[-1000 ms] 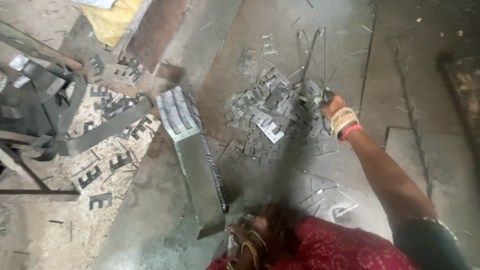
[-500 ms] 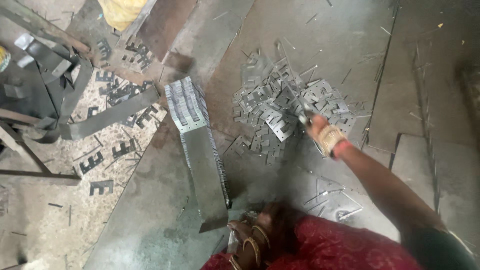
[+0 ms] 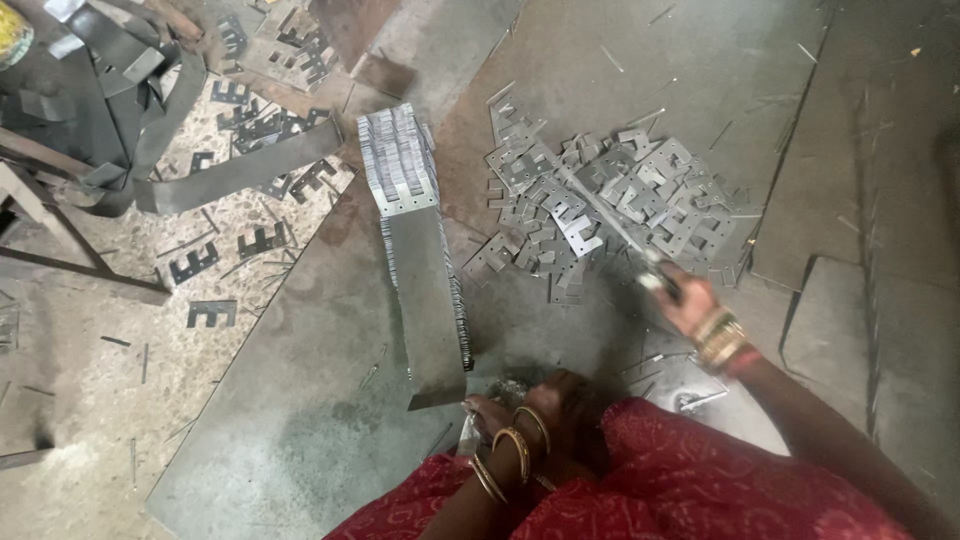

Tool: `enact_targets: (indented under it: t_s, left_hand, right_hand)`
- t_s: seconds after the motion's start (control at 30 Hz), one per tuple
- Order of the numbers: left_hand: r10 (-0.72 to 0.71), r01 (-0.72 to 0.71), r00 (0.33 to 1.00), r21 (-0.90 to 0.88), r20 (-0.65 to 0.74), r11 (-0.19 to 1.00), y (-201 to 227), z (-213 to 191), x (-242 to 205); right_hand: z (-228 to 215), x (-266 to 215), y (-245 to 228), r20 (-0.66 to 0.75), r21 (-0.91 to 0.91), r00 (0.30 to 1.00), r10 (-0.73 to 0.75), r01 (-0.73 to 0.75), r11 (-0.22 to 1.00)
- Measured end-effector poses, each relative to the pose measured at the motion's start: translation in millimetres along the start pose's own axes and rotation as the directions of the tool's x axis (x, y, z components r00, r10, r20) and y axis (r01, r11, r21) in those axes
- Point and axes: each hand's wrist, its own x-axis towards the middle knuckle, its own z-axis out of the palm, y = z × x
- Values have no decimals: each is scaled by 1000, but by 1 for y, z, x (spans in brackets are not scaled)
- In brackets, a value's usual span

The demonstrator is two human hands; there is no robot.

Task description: The person sits on the floor and repeatedly picks up small metal brackets from a pile, wipes them with a cloth, and places them into a neat stack. The person handles the parts one at a time, using a cloth to clean each piece before stacking.

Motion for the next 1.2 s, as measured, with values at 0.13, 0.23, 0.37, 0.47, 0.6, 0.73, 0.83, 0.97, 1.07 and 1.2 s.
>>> enact_targets:
  t_s: [0.13,0.23,0.37,0.47,0.6,0.73,0.83,0.97,1.07,1.2]
  left_hand:
    - [366,-357,920,88,-137,930,-12,6,-2]
    - [279,-271,955,88,-98,958,-21,12,0]
    - [143,-143,987,-2,-73,990,-22,17,-1]
    - [336,-322,939,151,-79,935,-16,10,3]
    - [366,-386,918,127,156,914,-1,4,3]
    - [396,-408,913,196,98,892,8,-5,0]
    - [379,-381,924,175,49,908,10,-9,-2]
    - [153,-154,988,59,12,986,8,-4,-5]
    - [326,-322,945,99,-26,941,-1,-1,-4]
    - [175,-175,985,71,1,982,-8,7,-5]
  right_hand:
    - [9,43,-66,-226,-215,766,-601,563,798]
    - [4,86,-91,92,-111,989,-112,122,986]
    - [8,101,-35,-7,-394,947,-322,294,871]
    - [29,67,42,-203,-265,869,-451,394,880]
    - [30,19,104,-255,-129,797,-547,533,836]
    - [-2,6,73,-173,-282,886,-431,375,883]
    - [-13,-9,35,-82,-352,908,-412,360,864]
    - [-6,-20,18,222,-583,975,3,130,802]
    - [-33,-31,61,132,-465,991,-6,67,883]
    - [-76,-35,125,84,-717,977,197,-78,693]
